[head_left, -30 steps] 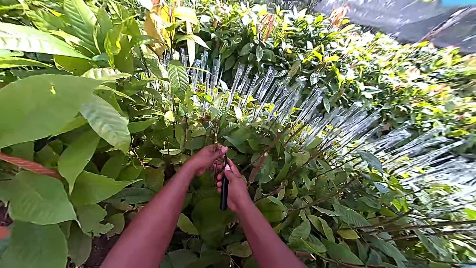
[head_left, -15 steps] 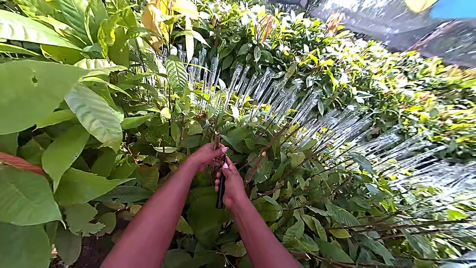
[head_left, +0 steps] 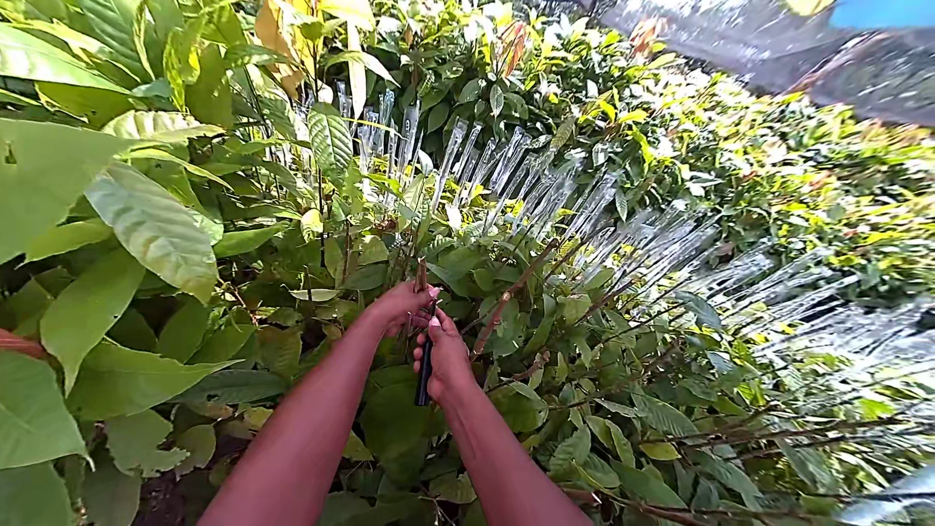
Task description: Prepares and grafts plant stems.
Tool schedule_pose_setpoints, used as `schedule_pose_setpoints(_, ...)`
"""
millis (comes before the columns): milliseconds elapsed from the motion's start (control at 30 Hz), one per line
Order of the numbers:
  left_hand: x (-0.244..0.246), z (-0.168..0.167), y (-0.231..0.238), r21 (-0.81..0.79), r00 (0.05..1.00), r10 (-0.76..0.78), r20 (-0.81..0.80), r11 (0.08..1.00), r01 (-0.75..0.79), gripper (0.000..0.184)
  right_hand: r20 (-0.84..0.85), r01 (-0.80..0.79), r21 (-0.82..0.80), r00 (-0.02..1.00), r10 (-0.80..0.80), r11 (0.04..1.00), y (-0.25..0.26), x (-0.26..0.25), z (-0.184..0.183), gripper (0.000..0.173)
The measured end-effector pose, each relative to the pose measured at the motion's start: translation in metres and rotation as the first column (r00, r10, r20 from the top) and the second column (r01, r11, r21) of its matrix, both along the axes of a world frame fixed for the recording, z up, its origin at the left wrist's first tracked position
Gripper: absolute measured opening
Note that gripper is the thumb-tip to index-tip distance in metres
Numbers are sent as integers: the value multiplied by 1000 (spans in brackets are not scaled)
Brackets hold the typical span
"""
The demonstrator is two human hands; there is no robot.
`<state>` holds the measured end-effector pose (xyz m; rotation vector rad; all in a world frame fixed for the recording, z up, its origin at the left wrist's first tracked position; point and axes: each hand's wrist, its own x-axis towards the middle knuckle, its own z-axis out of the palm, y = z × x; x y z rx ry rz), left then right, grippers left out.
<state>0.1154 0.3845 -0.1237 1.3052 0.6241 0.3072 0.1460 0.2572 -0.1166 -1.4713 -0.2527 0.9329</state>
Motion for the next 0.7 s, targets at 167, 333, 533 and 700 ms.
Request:
schedule_pose_setpoints(167, 5, -3, 2, 1, 999, 29, -28, 1000, -29, 29, 20, 16, -10, 1000, -15, 1000, 2, 0, -4, 40)
schedule_pose_setpoints(333, 8, -5, -2, -29, 995, 90, -41, 995, -91, 32, 35, 41, -12, 999, -41, 999, 7, -3, -7, 41)
schedule_pose_setpoints(533, -11, 23, 13, 117, 978, 195, 73, 972, -202, 35, 58, 52, 265, 996, -70, 963, -17, -39, 19, 46)
schedule_pose_setpoints(700, -20, 34, 23, 377, 945, 217, 245, 877, -299, 27, 88, -169, 314, 985, 149, 934, -86, -60, 28, 45)
